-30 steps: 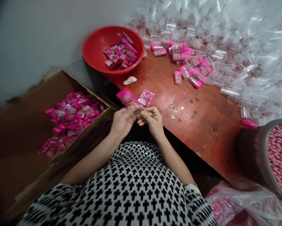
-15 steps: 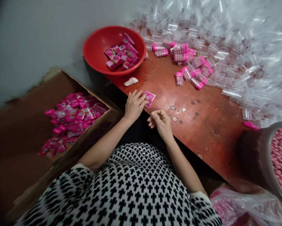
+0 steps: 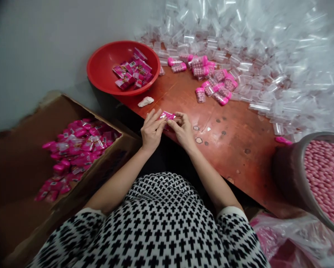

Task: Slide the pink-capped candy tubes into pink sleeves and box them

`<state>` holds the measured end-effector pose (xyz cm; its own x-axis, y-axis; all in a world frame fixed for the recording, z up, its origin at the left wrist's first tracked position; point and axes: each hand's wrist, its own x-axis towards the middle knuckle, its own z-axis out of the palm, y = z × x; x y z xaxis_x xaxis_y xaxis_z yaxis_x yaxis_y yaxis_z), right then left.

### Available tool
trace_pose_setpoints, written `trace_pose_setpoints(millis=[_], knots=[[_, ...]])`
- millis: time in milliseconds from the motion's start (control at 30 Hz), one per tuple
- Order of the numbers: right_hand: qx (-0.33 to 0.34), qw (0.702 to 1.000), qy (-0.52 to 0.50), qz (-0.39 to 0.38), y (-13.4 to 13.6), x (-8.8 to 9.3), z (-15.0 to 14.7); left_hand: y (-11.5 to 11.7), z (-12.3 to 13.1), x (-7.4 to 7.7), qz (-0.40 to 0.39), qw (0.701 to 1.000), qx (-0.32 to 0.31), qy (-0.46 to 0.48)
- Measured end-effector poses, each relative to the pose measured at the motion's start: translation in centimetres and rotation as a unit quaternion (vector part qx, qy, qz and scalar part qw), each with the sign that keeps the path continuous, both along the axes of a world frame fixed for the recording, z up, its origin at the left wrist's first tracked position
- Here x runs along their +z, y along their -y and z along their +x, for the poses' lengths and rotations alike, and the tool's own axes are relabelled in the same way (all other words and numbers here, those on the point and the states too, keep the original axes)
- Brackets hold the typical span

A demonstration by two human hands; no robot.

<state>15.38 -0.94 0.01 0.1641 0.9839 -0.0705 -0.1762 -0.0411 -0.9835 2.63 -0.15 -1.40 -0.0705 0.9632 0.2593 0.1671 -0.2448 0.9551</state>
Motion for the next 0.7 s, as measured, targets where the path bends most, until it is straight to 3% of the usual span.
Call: trace_pose_setpoints(millis=[133, 267, 333, 400, 467, 567, 633, 700], knots=[[0.024, 1.000, -0.018, -0.001, -0.6, 0.4, 0.1, 0.7, -0.6, 1.6, -0.106, 0.985, 0.003, 0.133], [0.122, 0.992, 0.015, -0.009, -0.8, 0.5, 1.3, 0.5, -1.3, 1.7, -0.274, 0.930, -0.104, 0.220], [0.161, 0.984, 0.070, -0.021, -1.2, 0.6, 2.0, 0.3, -1.4, 1.5, -0.311, 0.912, -0.135, 0.231], [0.148, 0.971, 0.187, -0.019, -2.3, 0.9, 3.1, 0.3, -1.3, 1.3, -0.321, 0.909, -0.119, 0.235], [0.069, 0.933, 0.353, -0.005, -4.0, 1.4, 4.4, 0.3, -1.1, 1.2, -0.326, 0.910, -0.088, 0.242], [-0.065, 0.827, 0.558, -0.009, -7.2, 2.1, 6.5, 0.5, -0.8, 1.1, -0.334, 0.903, -0.052, 0.265], [-0.099, 0.771, 0.627, -0.043, -9.1, 2.2, 7.5, 0.6, -0.7, 1.1, -0.340, 0.895, -0.045, 0.286], [-0.096, 0.739, 0.663, -0.077, -10.4, 2.0, 8.0, 0.7, -0.7, 1.2, -0.349, 0.883, -0.038, 0.310]])
